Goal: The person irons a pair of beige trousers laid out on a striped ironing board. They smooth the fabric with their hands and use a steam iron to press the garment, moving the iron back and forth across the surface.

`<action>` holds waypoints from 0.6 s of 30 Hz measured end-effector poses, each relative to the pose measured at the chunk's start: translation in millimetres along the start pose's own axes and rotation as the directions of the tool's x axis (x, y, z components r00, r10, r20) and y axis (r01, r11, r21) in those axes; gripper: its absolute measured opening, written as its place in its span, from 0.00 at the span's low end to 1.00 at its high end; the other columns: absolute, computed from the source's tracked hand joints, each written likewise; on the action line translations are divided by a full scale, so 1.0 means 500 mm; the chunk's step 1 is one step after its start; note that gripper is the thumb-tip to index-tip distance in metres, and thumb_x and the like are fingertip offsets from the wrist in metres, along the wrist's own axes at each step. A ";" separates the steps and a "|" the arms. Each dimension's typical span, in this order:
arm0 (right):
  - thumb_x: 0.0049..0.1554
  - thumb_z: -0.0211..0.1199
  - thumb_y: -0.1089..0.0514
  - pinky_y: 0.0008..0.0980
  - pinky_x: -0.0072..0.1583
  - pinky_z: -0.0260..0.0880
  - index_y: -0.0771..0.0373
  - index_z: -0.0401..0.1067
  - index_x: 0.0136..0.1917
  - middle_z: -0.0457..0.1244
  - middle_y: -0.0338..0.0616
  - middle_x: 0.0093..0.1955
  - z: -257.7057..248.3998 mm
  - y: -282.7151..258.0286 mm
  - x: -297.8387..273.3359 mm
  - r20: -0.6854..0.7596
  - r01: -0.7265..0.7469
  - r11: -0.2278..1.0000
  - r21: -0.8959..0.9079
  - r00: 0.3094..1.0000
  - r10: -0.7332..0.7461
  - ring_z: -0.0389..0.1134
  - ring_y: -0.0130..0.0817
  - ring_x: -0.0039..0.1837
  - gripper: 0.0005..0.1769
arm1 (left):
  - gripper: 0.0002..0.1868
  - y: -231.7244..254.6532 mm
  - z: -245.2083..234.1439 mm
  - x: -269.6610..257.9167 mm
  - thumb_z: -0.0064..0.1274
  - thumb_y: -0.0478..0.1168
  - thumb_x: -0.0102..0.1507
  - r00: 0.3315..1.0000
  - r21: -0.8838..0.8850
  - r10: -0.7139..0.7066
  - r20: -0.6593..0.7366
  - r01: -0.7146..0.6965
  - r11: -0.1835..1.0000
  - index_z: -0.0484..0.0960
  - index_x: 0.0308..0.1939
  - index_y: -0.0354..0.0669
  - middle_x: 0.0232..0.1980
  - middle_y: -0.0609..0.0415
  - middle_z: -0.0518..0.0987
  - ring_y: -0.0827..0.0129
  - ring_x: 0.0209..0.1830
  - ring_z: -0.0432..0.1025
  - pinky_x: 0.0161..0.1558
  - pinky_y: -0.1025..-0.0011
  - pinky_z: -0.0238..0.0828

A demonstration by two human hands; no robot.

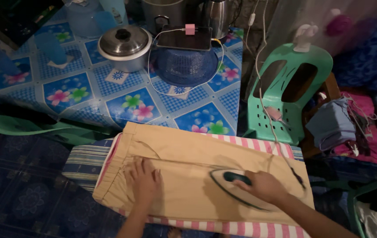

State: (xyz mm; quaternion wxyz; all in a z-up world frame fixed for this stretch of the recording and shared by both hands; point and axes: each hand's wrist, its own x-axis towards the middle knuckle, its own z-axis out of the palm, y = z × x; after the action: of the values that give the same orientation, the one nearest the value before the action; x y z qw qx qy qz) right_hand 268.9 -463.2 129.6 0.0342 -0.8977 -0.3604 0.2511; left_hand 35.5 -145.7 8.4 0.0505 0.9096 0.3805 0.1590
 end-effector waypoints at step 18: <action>0.55 0.55 0.25 0.52 0.50 0.73 0.59 0.76 0.48 0.70 0.57 0.40 0.040 -0.089 0.073 -0.073 0.152 0.988 0.039 0.986 -0.149 0.73 0.56 0.45 0.35 | 0.32 0.101 -0.023 -0.034 0.45 0.55 0.63 0.997 -0.180 0.058 -0.048 -0.066 0.982 0.69 0.69 0.48 0.73 0.40 0.64 0.40 0.76 0.51 0.71 0.40 0.42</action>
State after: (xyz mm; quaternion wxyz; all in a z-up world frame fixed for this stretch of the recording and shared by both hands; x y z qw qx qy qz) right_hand 253.7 -408.8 107.2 0.0858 -0.8752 -0.4200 0.2241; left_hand 54.7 -193.8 25.8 0.1201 0.9091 0.3370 0.2135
